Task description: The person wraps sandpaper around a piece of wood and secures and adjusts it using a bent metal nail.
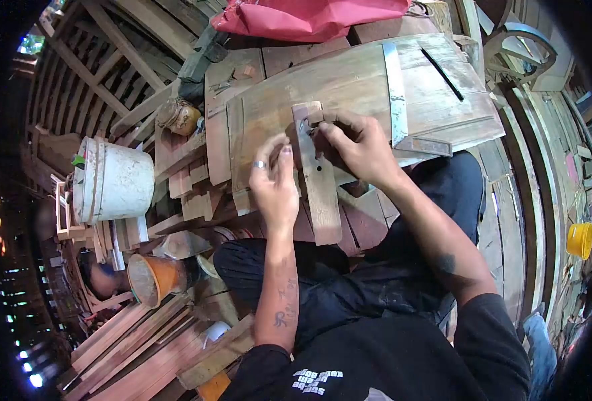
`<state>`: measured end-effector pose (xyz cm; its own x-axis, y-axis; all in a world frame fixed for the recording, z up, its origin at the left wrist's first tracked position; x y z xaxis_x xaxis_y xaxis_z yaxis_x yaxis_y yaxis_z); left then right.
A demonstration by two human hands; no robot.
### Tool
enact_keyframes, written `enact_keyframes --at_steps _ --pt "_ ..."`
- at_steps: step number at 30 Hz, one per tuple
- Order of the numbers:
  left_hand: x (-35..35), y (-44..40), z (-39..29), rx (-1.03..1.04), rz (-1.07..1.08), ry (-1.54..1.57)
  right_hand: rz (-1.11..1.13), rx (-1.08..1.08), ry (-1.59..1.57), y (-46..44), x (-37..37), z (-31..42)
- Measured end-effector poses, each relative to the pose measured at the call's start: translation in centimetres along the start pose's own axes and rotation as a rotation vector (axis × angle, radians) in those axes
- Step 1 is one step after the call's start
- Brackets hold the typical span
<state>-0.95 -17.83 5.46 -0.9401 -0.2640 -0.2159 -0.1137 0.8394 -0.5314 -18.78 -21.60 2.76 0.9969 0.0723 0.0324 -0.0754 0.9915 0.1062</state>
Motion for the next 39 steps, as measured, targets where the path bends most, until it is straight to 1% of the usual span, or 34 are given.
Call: enact_keyframes --at_steps 3,5,6,7,9,10,11,12,13,15,16,17,19,20,21,22,23,24,25,27,28,30,35,37,38,39 --pt "-1.4 3.8 -1.1 -0.03 -0.053 -0.016 -0.022 -0.043 0.067 0.0 -0.3 0.8" --pt "-1.9 7.9 -1.1 -0.094 -0.12 0.14 -0.097 -0.019 0.12 0.0 -0.9 1.1" --pt "-1.6 9.5 -1.9 -0.13 -0.07 0.104 -0.097 -0.014 0.12 -0.1 -1.0 1.0" --pt "-1.0 10.7 -2.5 -0.254 -0.05 0.121 -0.114 -0.021 0.151 -0.4 -1.1 0.9" --pt "-0.3 12.3 -2.9 -0.334 0.003 0.081 -0.118 -0.023 0.186 -0.5 -1.0 0.6" --pt "-0.6 12.6 -2.8 -0.339 -0.006 0.08 -0.077 -0.004 0.059 -0.6 -0.9 0.4" --pt "-0.5 13.3 -2.0 -0.457 0.041 0.203 -0.036 0.012 -0.067 -0.7 -0.7 0.4" --pt "-0.1 13.4 -1.7 -0.57 0.091 0.329 -0.004 0.102 -0.084 -0.2 -0.7 1.5" --pt "-0.3 13.1 -1.9 -0.568 0.088 0.333 -0.002 0.099 -0.079 0.0 -0.9 1.9" --pt "-1.6 11.6 -3.3 -0.409 -0.035 0.28 -0.017 0.086 -0.091 0.2 -1.7 2.3" --pt "-2.3 10.9 -4.1 -0.328 -0.011 0.207 -0.047 0.013 -0.09 0.3 -2.1 2.8" --pt "-2.8 10.2 -4.9 -0.235 -0.033 0.165 -0.077 0.003 -0.067 0.6 -2.6 3.1" --pt "-3.2 9.6 -5.6 -0.217 -0.05 0.155 -0.101 -0.019 -0.014 0.2 -3.6 2.8" --pt "-3.3 9.8 -5.3 -0.221 -0.048 0.157 -0.144 -0.002 0.085 0.2 -4.3 2.8" --pt "-3.3 9.8 -5.3 -0.171 -0.035 0.114 -0.147 0.0 0.089 0.4 -4.3 2.9" --pt "-3.2 9.7 -5.4 -0.119 -0.022 0.074 -0.16 0.06 0.062 0.5 -4.4 2.8" --pt "-3.0 9.8 -5.4 -0.12 -0.022 0.081 -0.174 0.119 0.036 0.6 -4.5 2.6" --pt "-2.8 10.0 -5.6 -0.122 -0.002 0.072 -0.182 0.067 0.024 0.4 -4.5 2.2" --pt "-2.6 10.2 -5.8 -0.126 0.018 0.062 -0.184 0.069 0.029 0.1 -4.5 1.7" --pt "-2.3 10.6 -5.9 -0.128 0.03 0.076 -0.286 -0.063 0.143 0.2 -4.6 2.3" --pt "-2.2 10.7 -6.0 -0.067 0.057 0.051 -0.288 -0.01 0.109 0.5 -4.5 2.5" --pt "-2.1 10.5 -6.4 0.048 0.116 -0.031 -0.29 -0.013 0.139 0.3 -4.3 2.6" --pt "-1.6 9.2 -8.0 0.008 0.045 0.003 -0.326 -0.06 0.281 0.1 -4.2 2.5" --pt "-1.0 7.9 -10.2 0.212 0.151 -0.245 -0.297 -0.087 0.212 -0.3 -4.2 2.1" --pt "-0.7 8.2 -10.2 0.142 0.117 -0.22 -0.295 -0.086 0.214 -0.3 -4.2 2.0" --pt "-0.3 8.3 -9.9 0.14 0.115 -0.219 -0.3 -0.107 0.24 -0.2 -4.1 2.4"
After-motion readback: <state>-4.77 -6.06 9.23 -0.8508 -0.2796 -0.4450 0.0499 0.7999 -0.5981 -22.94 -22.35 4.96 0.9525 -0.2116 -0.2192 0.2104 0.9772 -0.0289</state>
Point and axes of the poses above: each hand's wrist, its own y-axis away from the middle knuckle, its own x-axis out of the palm, z = x × y, the point moved 6 cm from there along -y, towards the middle knuckle, and after that the axes turned 15 degrees about x, right-handed, at the moved point
